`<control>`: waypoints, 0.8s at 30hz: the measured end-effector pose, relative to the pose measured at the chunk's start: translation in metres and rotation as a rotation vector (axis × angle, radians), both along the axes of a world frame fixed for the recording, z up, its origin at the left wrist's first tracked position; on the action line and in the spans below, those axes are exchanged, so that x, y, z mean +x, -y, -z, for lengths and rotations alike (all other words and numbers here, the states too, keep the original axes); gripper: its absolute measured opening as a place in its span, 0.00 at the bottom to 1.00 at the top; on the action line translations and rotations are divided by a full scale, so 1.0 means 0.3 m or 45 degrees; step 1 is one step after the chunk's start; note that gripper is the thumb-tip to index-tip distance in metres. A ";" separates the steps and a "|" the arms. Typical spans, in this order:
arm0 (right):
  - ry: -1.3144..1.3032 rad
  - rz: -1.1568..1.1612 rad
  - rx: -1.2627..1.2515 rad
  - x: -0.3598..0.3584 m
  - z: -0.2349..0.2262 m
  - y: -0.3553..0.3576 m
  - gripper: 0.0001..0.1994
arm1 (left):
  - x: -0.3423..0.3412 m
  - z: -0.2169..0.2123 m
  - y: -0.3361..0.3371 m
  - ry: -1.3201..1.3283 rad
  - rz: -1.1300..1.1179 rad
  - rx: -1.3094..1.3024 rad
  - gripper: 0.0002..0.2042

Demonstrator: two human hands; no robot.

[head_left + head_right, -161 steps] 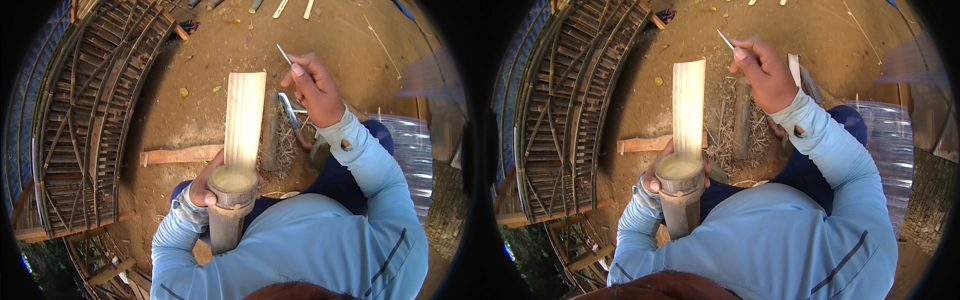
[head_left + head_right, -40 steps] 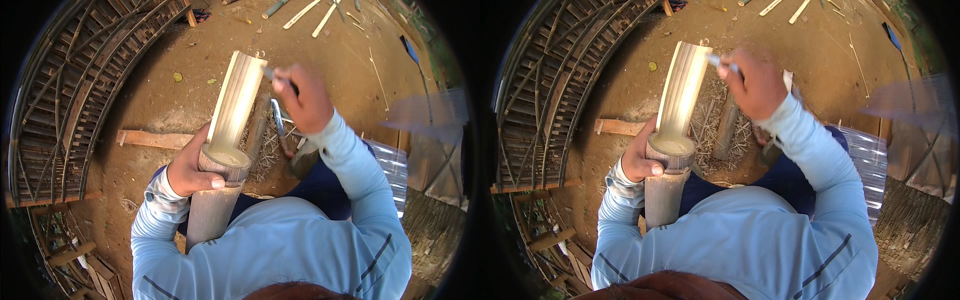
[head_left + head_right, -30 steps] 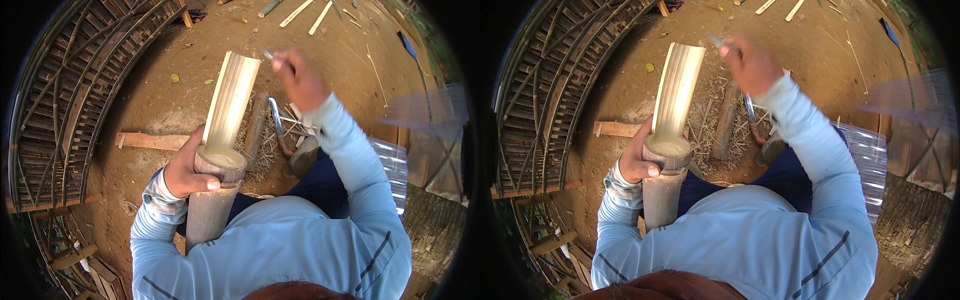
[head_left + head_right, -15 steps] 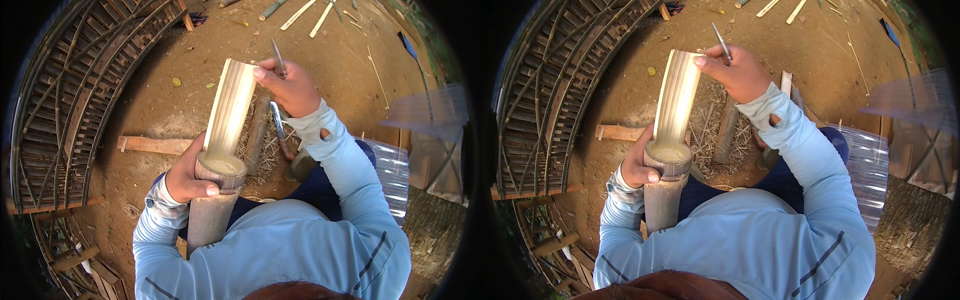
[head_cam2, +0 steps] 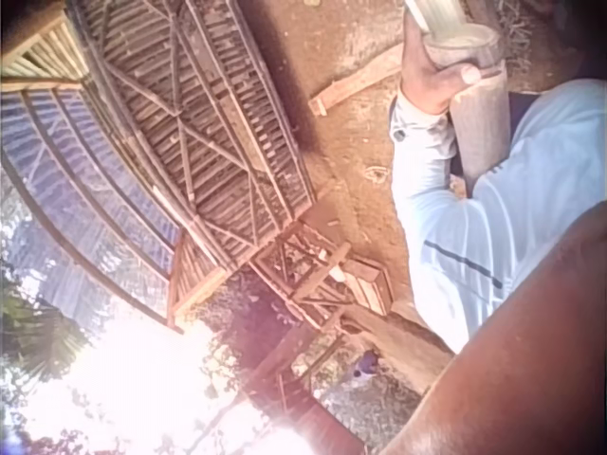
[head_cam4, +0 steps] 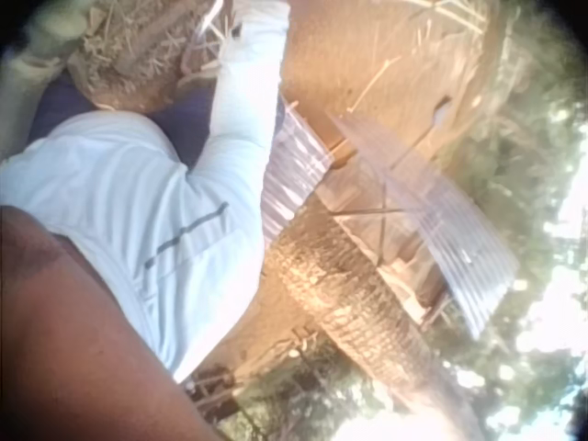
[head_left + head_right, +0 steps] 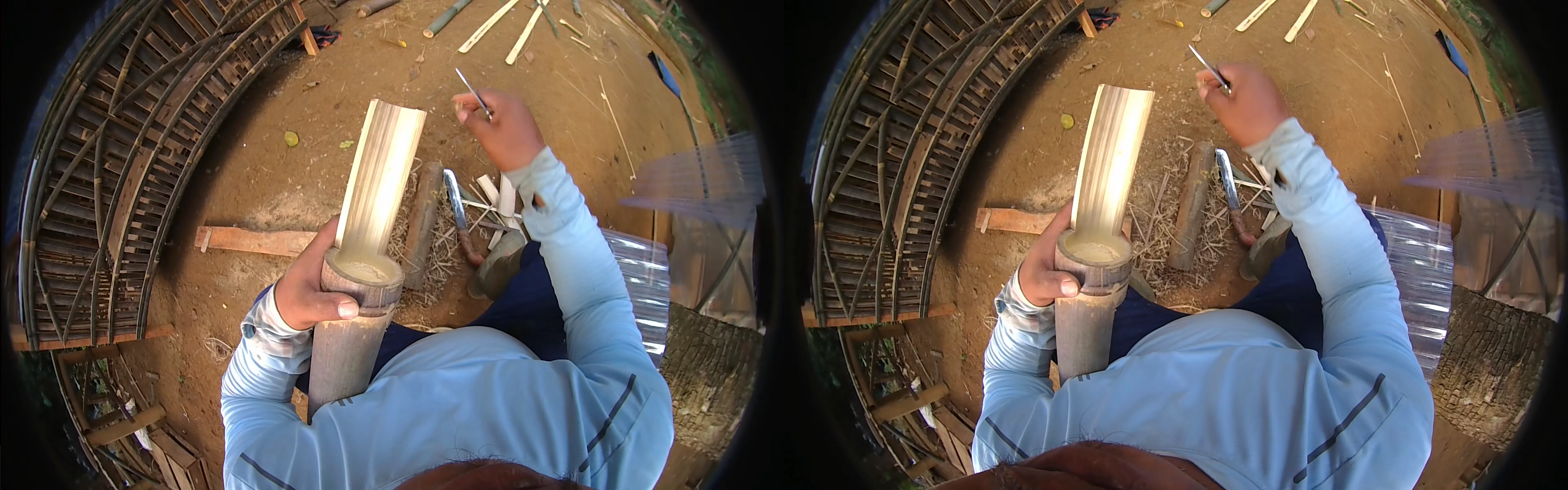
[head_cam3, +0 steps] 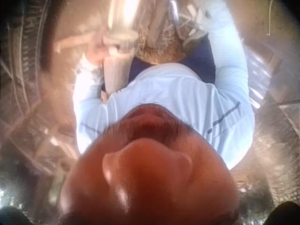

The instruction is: The person sits on the ground and uses a knife to shave and smooth the surface of a split bamboo stalk. They hold the bamboo with one hand and carefully remove thin layers of material with the other, rotating the piece to work on different sections.

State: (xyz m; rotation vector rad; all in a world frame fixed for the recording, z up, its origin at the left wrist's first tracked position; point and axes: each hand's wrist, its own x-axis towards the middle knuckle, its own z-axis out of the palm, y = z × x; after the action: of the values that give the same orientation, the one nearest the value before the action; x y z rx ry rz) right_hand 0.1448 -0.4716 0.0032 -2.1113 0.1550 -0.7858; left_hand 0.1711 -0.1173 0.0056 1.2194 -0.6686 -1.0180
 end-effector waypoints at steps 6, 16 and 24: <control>-0.033 -0.058 -0.060 -0.166 -0.080 -0.221 0.17 | -0.007 -0.003 0.001 -0.043 0.009 0.006 0.57; 0.289 0.400 0.132 0.048 -0.071 -0.151 0.16 | -0.010 0.005 0.014 0.069 -0.043 0.032 0.59; -0.381 -0.090 0.516 -0.264 0.254 -0.043 0.16 | 0.034 0.010 0.027 -0.045 0.024 -0.146 0.59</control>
State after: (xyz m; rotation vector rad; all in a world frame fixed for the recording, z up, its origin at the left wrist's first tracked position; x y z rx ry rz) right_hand 0.0655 -0.4587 -0.0731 -1.8220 0.3660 -0.3544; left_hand 0.1813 -0.1255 0.0027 1.0948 -0.7023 -1.0013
